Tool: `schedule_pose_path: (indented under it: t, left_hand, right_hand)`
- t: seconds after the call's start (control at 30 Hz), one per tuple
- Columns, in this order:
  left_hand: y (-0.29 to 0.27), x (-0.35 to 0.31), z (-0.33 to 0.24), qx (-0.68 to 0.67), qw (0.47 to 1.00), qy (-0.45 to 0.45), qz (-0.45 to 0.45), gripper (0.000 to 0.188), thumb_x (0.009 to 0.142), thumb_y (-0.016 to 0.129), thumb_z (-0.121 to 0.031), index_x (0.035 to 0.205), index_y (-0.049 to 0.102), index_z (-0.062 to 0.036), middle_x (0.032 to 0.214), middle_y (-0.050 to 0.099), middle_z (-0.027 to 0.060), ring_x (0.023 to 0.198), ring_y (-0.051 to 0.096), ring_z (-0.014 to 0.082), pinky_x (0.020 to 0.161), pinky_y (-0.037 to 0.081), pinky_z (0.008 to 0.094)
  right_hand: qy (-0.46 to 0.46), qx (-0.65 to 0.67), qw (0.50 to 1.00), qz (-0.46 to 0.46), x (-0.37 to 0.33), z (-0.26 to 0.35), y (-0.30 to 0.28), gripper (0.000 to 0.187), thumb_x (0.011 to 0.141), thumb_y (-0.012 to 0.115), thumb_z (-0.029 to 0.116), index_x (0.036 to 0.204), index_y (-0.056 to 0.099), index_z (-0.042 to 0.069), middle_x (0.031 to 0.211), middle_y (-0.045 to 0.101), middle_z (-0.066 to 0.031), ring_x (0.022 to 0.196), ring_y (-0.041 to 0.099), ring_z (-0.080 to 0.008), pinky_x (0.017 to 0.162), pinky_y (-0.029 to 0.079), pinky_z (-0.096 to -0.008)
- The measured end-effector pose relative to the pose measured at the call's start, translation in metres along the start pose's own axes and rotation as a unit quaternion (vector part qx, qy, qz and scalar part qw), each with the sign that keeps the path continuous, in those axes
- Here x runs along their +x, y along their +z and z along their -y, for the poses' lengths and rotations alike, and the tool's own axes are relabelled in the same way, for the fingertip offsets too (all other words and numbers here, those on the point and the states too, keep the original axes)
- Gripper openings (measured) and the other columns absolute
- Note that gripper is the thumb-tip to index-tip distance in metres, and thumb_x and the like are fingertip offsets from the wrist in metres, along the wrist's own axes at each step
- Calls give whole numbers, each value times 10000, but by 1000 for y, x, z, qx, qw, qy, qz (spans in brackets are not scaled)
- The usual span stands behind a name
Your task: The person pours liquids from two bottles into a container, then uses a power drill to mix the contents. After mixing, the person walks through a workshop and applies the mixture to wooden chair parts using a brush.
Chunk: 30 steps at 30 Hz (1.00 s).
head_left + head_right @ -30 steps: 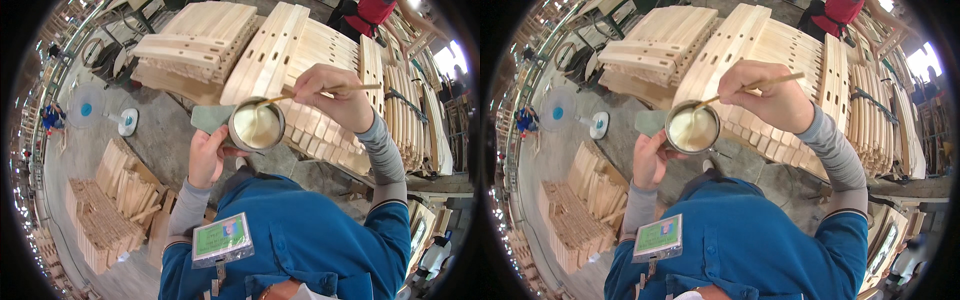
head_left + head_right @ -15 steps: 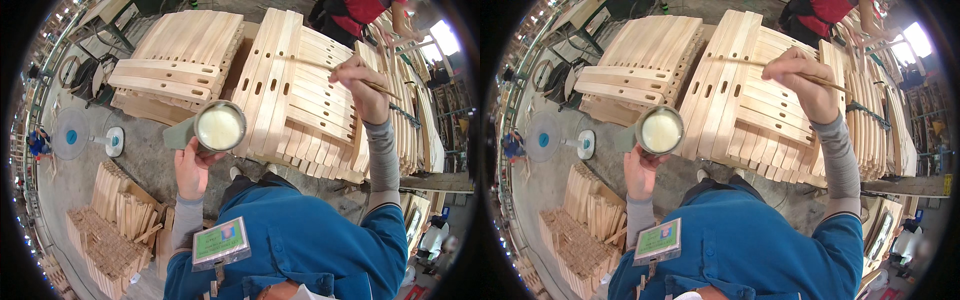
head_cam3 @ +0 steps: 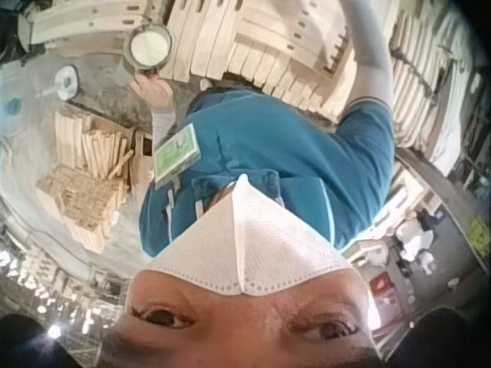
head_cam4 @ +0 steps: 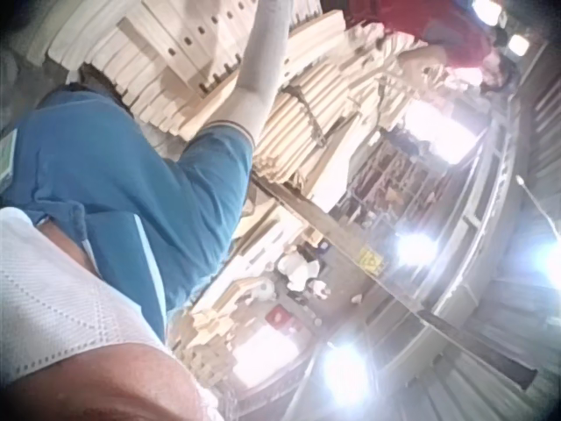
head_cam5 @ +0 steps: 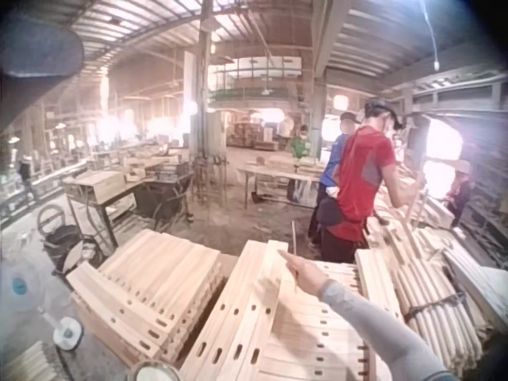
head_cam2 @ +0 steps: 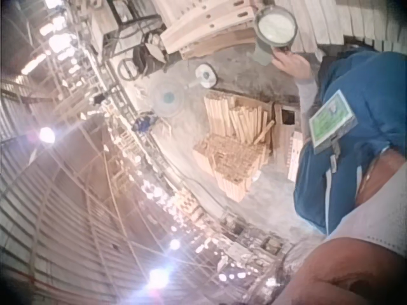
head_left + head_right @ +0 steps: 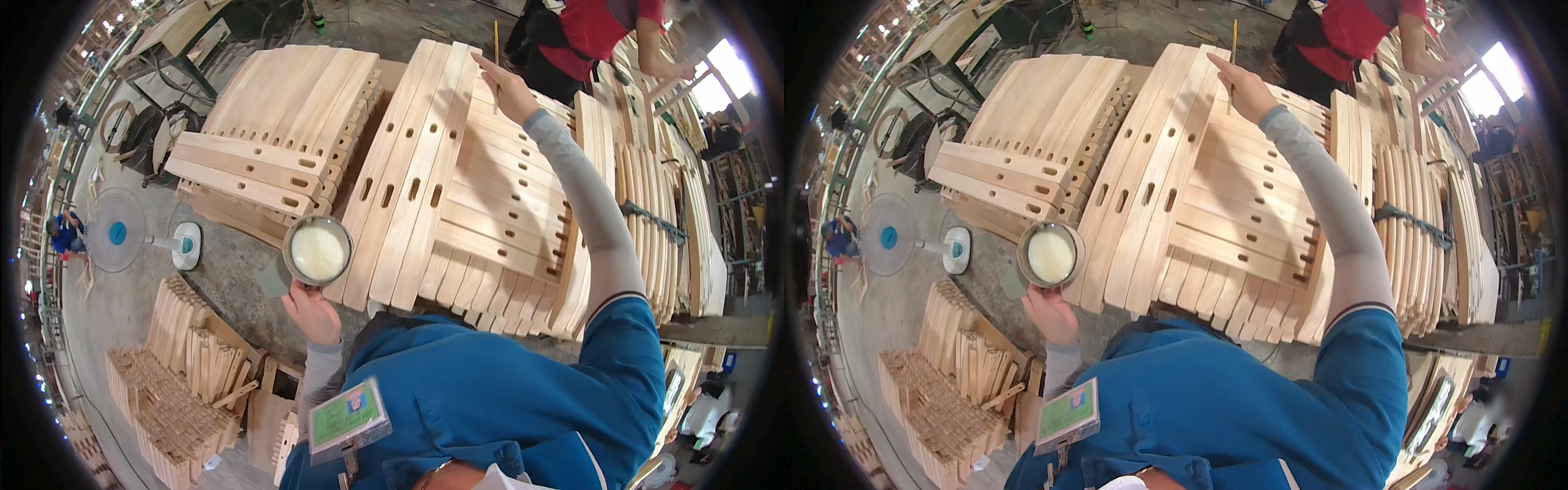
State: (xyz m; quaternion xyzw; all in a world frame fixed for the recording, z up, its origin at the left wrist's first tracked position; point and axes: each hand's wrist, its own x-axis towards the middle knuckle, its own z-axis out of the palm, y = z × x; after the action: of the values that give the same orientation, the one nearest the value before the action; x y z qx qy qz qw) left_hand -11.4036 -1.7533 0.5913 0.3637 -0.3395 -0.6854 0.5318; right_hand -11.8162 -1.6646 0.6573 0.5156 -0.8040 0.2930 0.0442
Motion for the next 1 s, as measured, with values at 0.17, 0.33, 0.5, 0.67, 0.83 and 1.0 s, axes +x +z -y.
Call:
schedule_pose_path:
  t: [0.17, 0.33, 0.5, 0.67, 0.83, 1.0]
  left_hand:
    - [2, 0, 22, 10, 999, 35, -24, 221, 890, 417, -128, 1042, 413, 33, 1095, 460, 131, 1019, 477, 205, 898, 386, 348]
    - [-5, -9, 30, 139, 984, 87, -67, 156, 873, 425, -115, 989, 456, -16, 960, 467, 64, 939, 478, 138, 849, 384, 299]
    - [20, -10, 25, 148, 976, 104, -122, 152, 855, 412, -94, 982, 479, -45, 893, 472, 19, 828, 474, 83, 792, 378, 246]
    - [26, -9, 24, 110, 981, 72, -140, 199, 856, 399, -90, 1038, 470, -50, 972, 519, 27, 855, 507, 93, 792, 402, 247]
    - [20, -4, 36, 80, 991, 78, -78, 275, 875, 396, -119, 1140, 414, -52, 1142, 495, 83, 1045, 493, 174, 870, 416, 308]
    - [15, -2, 32, 63, 990, 106, -74, 285, 892, 357, -130, 1148, 384, -7, 1162, 456, 112, 1054, 481, 206, 872, 426, 342]
  right_hand:
    - [-66, -104, 989, -83, 78, -91, 25, 410, 823, 471, 98, 1228, 403, 107, 1177, 487, -157, 1079, 470, -314, 908, 382, -378]
    - [67, -84, 991, -79, 129, -137, 50, 328, 820, 451, 260, 1123, 515, 152, 1051, 568, -131, 977, 529, -313, 827, 426, -377]
    - [158, -47, 983, -78, 126, -129, 74, 289, 812, 458, 344, 990, 599, 165, 941, 604, -132, 909, 556, -324, 782, 445, -382]
    - [157, -128, 978, -45, 112, -110, 68, 262, 820, 482, 302, 1008, 586, 152, 936, 605, -136, 896, 569, -304, 766, 448, -361]
    - [-196, -17, 972, -125, 126, -64, 73, 195, 824, 515, 215, 979, 597, 128, 967, 588, -128, 909, 547, -297, 782, 439, -345]
    - [-205, -9, 972, 119, 89, 19, 117, 285, 825, 504, 347, 836, 626, 89, 703, 599, -145, 707, 569, -321, 656, 453, -405]
